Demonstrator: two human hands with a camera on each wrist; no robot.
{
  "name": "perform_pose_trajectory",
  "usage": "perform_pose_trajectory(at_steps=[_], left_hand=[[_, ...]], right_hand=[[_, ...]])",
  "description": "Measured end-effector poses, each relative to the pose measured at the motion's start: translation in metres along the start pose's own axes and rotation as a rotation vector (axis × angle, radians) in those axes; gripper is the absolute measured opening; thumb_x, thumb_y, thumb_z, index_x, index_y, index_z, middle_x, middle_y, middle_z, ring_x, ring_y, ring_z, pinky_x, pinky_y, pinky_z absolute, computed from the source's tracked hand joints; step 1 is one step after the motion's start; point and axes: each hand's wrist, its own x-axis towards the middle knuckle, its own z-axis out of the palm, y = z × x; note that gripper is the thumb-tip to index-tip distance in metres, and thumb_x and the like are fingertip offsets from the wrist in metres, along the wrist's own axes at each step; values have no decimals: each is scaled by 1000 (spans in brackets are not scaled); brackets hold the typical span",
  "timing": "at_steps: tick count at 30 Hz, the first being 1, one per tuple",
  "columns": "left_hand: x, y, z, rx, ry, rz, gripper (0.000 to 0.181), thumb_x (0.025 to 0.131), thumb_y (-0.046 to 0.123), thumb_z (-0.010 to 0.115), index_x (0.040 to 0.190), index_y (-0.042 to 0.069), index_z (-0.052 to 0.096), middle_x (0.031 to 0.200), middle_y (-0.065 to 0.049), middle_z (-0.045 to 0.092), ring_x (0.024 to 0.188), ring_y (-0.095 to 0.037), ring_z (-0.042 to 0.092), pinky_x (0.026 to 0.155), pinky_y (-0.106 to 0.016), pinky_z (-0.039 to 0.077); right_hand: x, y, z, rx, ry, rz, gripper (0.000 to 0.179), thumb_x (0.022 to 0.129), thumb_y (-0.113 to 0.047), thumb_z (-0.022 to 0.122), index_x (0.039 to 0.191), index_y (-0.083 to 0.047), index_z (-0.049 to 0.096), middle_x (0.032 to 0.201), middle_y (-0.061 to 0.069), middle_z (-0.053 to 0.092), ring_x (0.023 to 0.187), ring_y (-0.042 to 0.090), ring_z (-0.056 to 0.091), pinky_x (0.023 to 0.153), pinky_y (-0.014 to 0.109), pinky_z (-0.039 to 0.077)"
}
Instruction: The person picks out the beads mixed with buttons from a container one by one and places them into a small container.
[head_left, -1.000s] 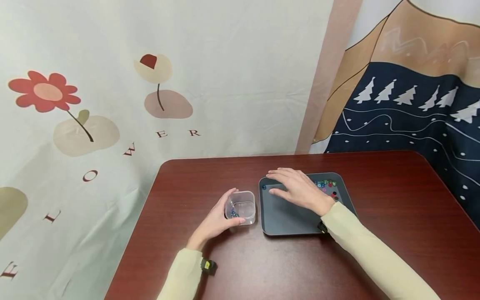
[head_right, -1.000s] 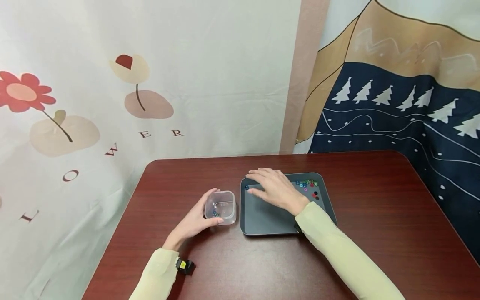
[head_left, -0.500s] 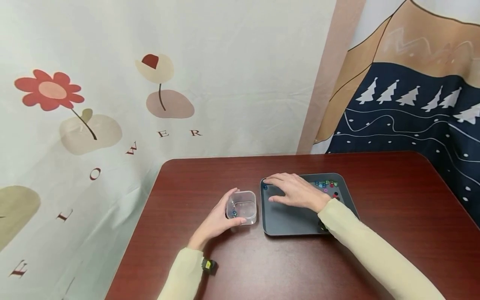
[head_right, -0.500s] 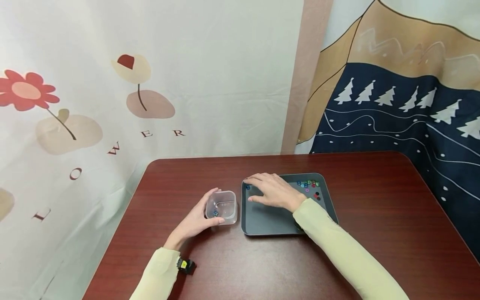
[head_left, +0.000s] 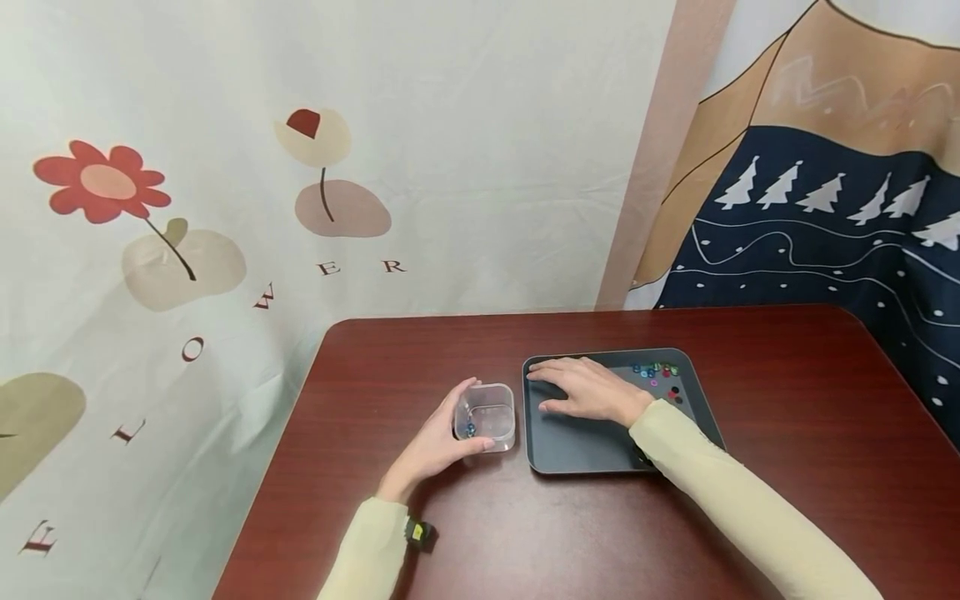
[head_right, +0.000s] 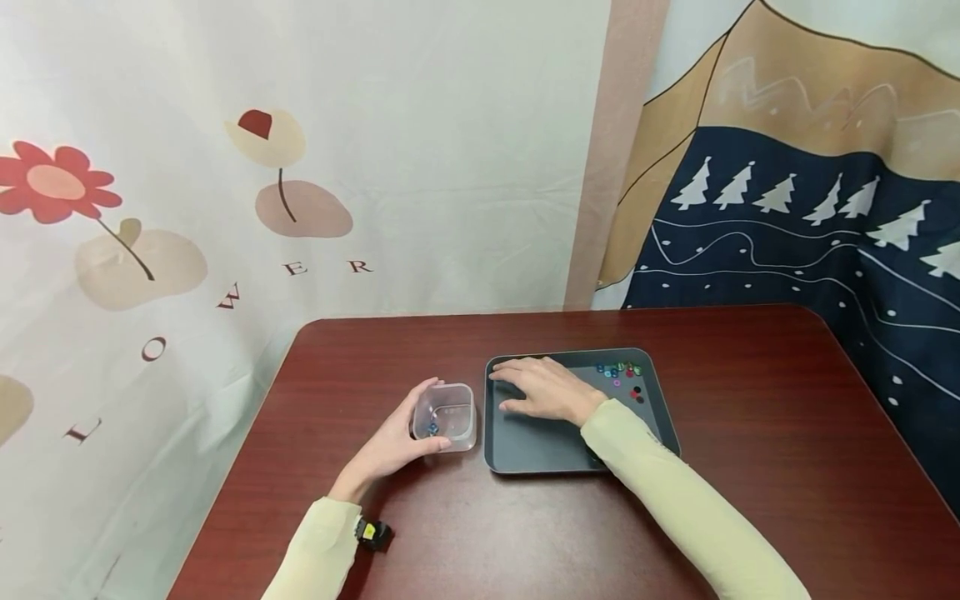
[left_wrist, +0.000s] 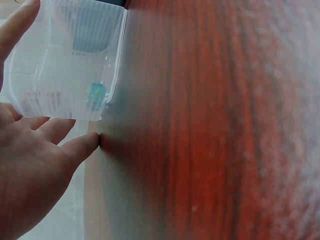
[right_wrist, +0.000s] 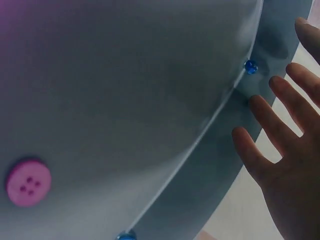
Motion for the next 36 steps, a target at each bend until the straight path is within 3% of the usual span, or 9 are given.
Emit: perform_pose_trajectory(at_steps=[18, 29, 36], left_hand=[[1, -1, 1, -3, 2, 35, 103, 80, 30, 91, 162, 14, 30, 156, -3, 46, 137, -23, 46, 114, -51, 34], [-1, 1, 0, 7, 5, 16, 103, 81, 36, 90, 163, 17, 31, 155, 0, 45, 137, -23, 46, 113, -53, 35], [-1, 0, 1, -12, 3, 31, 103, 81, 33, 90, 162, 15, 30, 156, -1, 45, 138, -23, 45, 113, -52, 34]], right_hand=[[2, 4, 14, 8, -34, 11, 57, 100, -37, 69, 149, -12, 56, 157, 9, 48, 144, 29, 44, 112, 56, 39], [4, 3, 19, -61, 12, -13, 54, 99, -34, 72, 146, -10, 59, 150, 8, 55, 137, 29, 50, 106, 54, 44], [4, 2, 20, -43, 26, -13, 50, 98, -31, 73, 143, -11, 62, 146, 7, 58, 135, 28, 52, 105, 54, 44]])
